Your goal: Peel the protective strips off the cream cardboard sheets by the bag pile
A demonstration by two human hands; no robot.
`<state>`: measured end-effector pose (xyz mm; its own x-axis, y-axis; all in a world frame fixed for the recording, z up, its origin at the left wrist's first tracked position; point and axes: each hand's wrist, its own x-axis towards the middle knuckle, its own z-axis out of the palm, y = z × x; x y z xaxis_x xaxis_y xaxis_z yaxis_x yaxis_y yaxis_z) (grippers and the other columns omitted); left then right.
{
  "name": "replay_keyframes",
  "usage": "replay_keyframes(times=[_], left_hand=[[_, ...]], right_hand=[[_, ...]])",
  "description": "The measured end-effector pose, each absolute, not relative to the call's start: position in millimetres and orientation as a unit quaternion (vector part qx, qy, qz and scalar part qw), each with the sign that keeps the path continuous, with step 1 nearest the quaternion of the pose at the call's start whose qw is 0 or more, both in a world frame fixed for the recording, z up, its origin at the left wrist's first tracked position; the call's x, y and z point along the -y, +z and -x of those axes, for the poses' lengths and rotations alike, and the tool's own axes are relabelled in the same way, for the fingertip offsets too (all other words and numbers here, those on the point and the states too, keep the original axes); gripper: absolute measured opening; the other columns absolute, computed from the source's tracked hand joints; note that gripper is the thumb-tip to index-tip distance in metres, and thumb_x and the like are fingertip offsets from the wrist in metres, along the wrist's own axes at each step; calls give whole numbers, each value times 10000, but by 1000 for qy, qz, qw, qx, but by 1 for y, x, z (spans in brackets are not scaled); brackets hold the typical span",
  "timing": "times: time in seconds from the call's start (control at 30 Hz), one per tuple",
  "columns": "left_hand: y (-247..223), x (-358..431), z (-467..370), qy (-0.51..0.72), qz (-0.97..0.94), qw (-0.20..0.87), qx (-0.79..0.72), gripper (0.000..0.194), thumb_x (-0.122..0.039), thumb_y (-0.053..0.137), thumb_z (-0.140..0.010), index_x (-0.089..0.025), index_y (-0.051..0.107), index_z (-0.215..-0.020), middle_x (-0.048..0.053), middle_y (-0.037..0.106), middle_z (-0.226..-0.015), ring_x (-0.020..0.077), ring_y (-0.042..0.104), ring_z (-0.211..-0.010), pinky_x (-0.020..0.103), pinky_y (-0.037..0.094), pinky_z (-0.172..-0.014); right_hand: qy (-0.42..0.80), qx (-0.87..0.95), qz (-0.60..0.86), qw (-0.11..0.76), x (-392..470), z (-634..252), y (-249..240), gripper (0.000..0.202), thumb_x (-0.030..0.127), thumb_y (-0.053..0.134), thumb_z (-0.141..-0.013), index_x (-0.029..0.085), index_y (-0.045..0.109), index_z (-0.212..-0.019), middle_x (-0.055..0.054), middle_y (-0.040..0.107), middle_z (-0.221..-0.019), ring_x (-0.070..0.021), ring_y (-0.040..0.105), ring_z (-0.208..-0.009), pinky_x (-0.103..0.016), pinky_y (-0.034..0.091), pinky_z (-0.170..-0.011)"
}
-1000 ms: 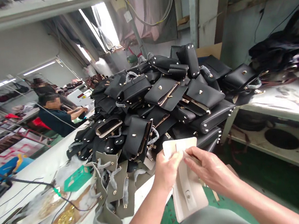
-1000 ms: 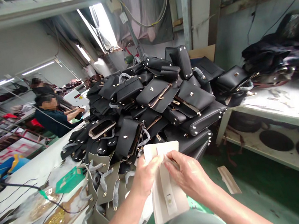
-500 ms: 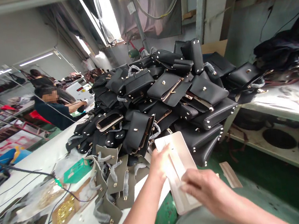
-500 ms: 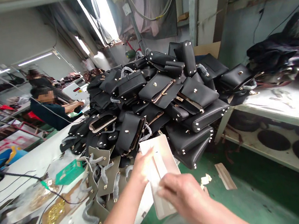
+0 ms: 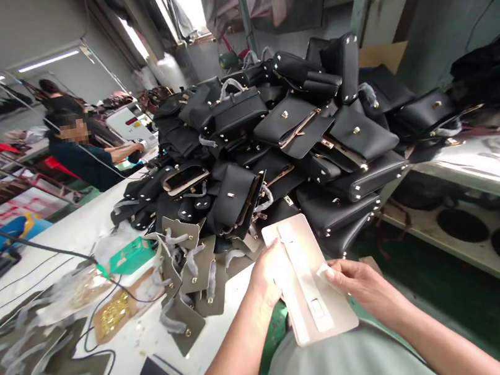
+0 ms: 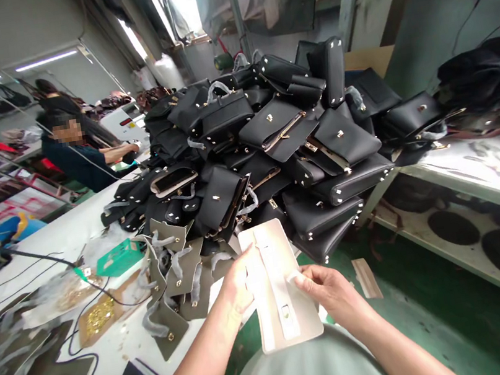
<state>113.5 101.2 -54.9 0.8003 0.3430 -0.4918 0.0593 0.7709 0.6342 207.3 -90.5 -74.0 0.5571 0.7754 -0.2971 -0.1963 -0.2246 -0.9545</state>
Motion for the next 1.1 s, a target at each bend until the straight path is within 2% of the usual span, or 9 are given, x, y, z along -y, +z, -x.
replay_keyframes(times=[0.13,0.2,0.4,0.53,0.6,0.73,0.87,1.0,1.1], left_hand=[[-42,-90,-97,167,-408,847,-297,515,-431,776,-846,-158,676,-1271,148,756,-1237,335,725,-1115,458,545,-1029],[-40,-77,-80,159,-434,837,-295,504,-424,752,-880,-201,651,-1320,124,744,-1274,315,712,-1150,442,535,-1039],[-45,-52,-52,27,-434,862,-260,464,-444,735,-892,-105,735,-1209,189,768,-1179,352,727,-1102,479,526,-1038],[-41,-57,-67,76,-445,853,-261,513,-473,758,-868,-147,715,-1263,160,774,-1181,335,725,-1102,478,521,-1045],[-37,-61,-75,113,-482,824,-275,515,-501,736,-880,-154,712,-1261,148,770,-1194,327,715,-1119,461,518,-1046],[-31,-64,-86,143,-581,743,-301,490,-558,668,-912,-142,738,-1162,132,782,-1141,322,702,-1109,406,531,-991],[-25,-58,-94,164,-651,672,-313,485,-586,624,-930,-147,750,-1094,103,788,-1027,294,701,-1034,338,535,-893],[-23,-46,-101,140,-679,654,-301,500,-601,598,-937,-133,751,-849,84,759,-797,253,700,-832,295,524,-722],[-23,-35,-107,128,-659,688,-275,412,-529,648,-933,-135,766,-950,90,788,-892,259,722,-902,311,557,-813]], right_hand=[[424,210,668,574,83,-202,-61,568,739,671,-811,215,493,-683,58,441,-581,-112,363,-539,-263,249,-521],[388,209,678,589,80,-199,-56,559,724,681,-812,210,505,-676,49,463,-593,-112,367,-551,-262,254,-521],[354,175,660,639,73,-199,-58,494,667,732,-799,211,562,-714,16,544,-686,-141,441,-610,-274,337,-548],[193,194,720,638,76,-209,-56,430,609,676,-876,213,605,-723,-44,623,-912,-193,528,-792,-307,401,-677],[148,185,755,611,83,-212,-51,433,612,657,-887,221,598,-710,-20,581,-795,-175,489,-707,-306,369,-629],[211,222,770,559,95,-207,-39,493,668,664,-845,226,577,-644,29,452,-549,-143,381,-534,-304,274,-521],[250,254,761,541,93,-198,-36,532,691,651,-835,215,586,-605,16,477,-554,-146,400,-556,-301,282,-533],[280,241,762,531,90,-201,-48,531,683,659,-838,212,551,-620,38,422,-573,-128,350,-561,-291,244,-529],[290,233,761,531,92,-207,-56,518,661,651,-864,212,533,-635,38,456,-581,-131,381,-577,-285,261,-540]])
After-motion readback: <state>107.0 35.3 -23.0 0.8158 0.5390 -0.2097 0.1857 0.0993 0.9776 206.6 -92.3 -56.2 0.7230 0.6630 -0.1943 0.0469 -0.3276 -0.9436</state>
